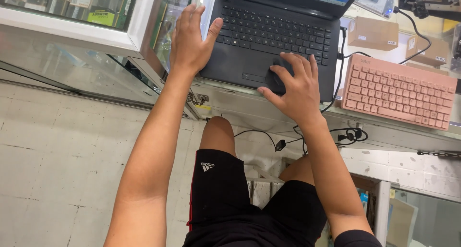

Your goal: Testing a laptop's functionality by using the trackpad, keyboard, and checking USB ports with a cable.

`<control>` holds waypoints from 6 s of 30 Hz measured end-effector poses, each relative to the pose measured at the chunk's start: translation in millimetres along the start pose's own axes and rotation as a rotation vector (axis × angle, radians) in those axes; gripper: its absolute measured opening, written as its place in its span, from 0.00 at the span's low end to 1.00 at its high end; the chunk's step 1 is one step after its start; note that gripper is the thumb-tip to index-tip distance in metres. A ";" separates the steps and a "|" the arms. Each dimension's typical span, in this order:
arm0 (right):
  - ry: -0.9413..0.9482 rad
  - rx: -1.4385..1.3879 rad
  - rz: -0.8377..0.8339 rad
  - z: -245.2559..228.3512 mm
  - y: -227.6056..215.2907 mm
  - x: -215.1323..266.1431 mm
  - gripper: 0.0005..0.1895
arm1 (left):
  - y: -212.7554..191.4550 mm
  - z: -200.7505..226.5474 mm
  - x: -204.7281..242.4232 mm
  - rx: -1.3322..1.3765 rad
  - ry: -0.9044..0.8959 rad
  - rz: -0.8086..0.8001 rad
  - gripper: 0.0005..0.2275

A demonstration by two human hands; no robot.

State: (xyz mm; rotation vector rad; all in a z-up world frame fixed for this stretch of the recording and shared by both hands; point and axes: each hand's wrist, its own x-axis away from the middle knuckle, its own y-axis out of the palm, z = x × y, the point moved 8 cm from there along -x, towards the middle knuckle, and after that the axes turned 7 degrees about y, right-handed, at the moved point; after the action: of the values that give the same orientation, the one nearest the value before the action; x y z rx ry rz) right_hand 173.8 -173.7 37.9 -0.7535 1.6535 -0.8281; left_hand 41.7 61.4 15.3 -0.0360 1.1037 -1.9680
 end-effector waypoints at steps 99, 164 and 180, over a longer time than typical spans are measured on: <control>0.033 -0.163 0.076 -17.3 -21.9 27.5 0.11 | -1.8 1.2 1.0 -0.017 -0.011 0.009 0.33; 0.022 -0.033 0.041 -12.5 3.1 -1.5 0.20 | 0.0 -0.7 1.0 -0.042 0.002 0.019 0.32; -0.018 -0.016 0.054 -13.8 3.0 -0.6 0.19 | -0.2 -0.5 1.5 -0.031 -0.001 0.016 0.33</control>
State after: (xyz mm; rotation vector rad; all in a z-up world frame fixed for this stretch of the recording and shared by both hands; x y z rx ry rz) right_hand 160.3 -169.6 38.1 -0.7221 1.6589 -0.7687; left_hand 40.4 60.7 14.6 -0.0450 1.1306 -1.9366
